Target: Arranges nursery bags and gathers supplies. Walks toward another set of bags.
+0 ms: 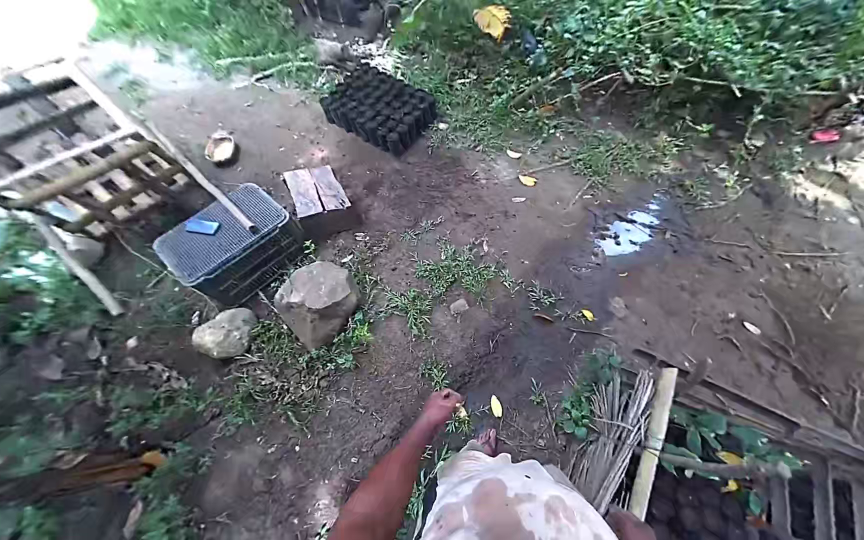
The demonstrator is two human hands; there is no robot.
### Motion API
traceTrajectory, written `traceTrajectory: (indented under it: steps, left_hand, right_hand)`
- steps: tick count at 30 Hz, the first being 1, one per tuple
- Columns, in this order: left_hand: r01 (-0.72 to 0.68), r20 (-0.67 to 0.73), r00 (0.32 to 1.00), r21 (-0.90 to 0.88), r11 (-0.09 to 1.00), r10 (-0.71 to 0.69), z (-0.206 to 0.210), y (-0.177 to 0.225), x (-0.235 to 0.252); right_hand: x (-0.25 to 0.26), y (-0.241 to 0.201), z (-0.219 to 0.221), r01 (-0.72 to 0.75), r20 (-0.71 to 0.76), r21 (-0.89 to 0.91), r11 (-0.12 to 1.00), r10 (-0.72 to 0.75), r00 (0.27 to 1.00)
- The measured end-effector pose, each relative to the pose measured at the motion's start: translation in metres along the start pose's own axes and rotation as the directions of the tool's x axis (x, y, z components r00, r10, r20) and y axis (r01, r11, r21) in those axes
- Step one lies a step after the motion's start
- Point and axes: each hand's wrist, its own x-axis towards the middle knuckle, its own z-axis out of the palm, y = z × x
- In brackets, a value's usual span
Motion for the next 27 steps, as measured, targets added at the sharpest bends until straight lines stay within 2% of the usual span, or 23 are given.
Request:
traceTrajectory:
  steps: [3,6,9,13,17,20,22,25,27]
  left_hand:
    - [-0.143,-0.054,0.988,0.015,0.99,0.143,-0.038,0.041,0.022]
    - [-0.146,-0.196,0.968,0.065,0.987,0.156,-0.078,0.048,0.024]
    - [-0.064,-0.302,0.953,-0.092,0.994,0.034,-0.107,0.033,0.029]
    - [0.125,-0.343,0.904,-0.356,0.926,-0.254,-0.132,0.034,0.063]
    - [0.271,-0.308,0.821,-0.529,0.804,-0.48,-0.144,0.064,0.133]
    - [0.494,-0.222,0.724,-0.495,0.715,-0.653,-0.166,0.09,0.152]
    - [0.519,-0.239,0.722,-0.434,0.737,-0.649,-0.183,0.105,0.157]
    - [0.412,-0.354,0.745,-0.422,0.808,-0.565,-0.223,0.14,0.184]
    - [0.403,-0.373,0.723,-0.455,0.794,-0.581,-0.242,0.156,0.206]
  right_hand:
    - [0.072,-0.091,0.03,-0.003,0.081,-0.158,0.987,0.016,0.997]
    - [0.121,-0.192,0.064,0.097,0.19,-0.327,0.94,-0.036,0.981]
    - [0.16,-0.29,0.106,0.181,0.253,-0.409,0.895,-0.079,0.964]
    - [0.206,-0.407,0.161,0.209,0.328,-0.435,0.876,-0.062,0.943]
    - [0.266,-0.52,0.217,0.238,0.372,-0.454,0.858,-0.06,0.926]
    - [0.291,-0.598,0.252,0.29,0.41,-0.537,0.792,-0.054,0.91]
    - [0.296,-0.655,0.274,0.319,0.436,-0.575,0.753,-0.048,0.899]
    - [0.304,-0.746,0.321,0.393,0.501,-0.576,0.717,-0.07,0.863]
    - [0.323,-0.792,0.352,0.473,0.537,-0.63,0.615,-0.094,0.838]
